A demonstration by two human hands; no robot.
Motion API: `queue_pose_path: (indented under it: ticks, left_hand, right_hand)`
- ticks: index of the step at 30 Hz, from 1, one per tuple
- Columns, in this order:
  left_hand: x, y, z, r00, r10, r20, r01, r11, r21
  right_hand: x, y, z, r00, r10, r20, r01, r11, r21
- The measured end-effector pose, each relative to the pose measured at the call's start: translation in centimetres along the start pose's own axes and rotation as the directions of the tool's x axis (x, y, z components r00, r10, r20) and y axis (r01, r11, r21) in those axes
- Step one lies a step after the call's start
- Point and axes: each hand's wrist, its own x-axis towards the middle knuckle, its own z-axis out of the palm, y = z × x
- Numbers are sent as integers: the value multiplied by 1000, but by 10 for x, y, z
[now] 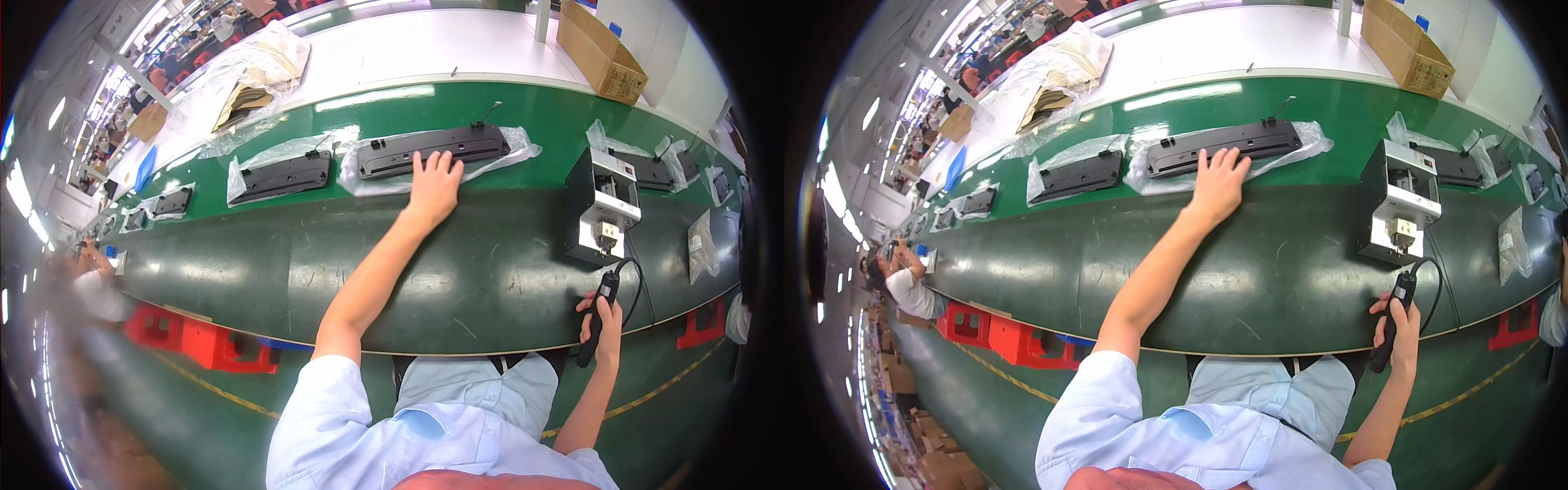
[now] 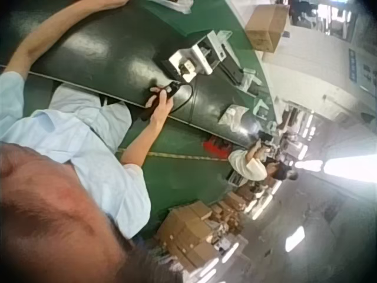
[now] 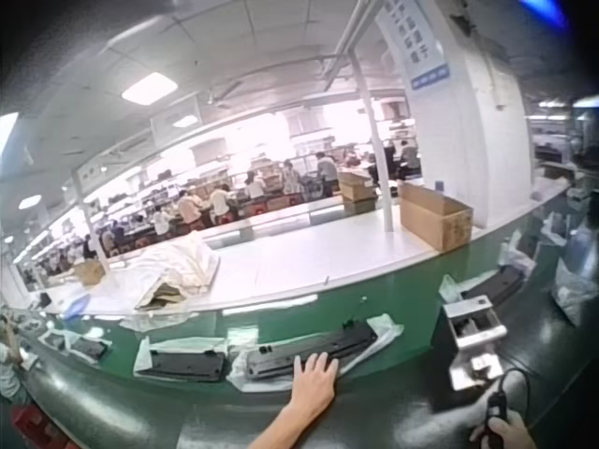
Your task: The person uses an electric screwdriver to fasten components on a plastic housing, then places the assembly onto a conveyor belt. The person repeats this action for multiple units, retrieving new housings from a bag and finished units onto the belt.
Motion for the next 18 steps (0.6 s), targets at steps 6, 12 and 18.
queue_pose_path:
  ticks: [6,12,18]
  left_hand:
    - [-10,77,-21,989,130,-71,-145,947,-285]
    - [-8,66,-23,947,246,-206,-321,756,-570]
    - [-9,58,-2,990,89,-105,-137,709,-692]
  right_hand:
    - [-2,5,-5,999,-12,-40,13,1000,22]
    - [-4,3,1,995,-21,-93,24,999,38]
    - [-1,2,4,993,-11,-120,16,999,37]
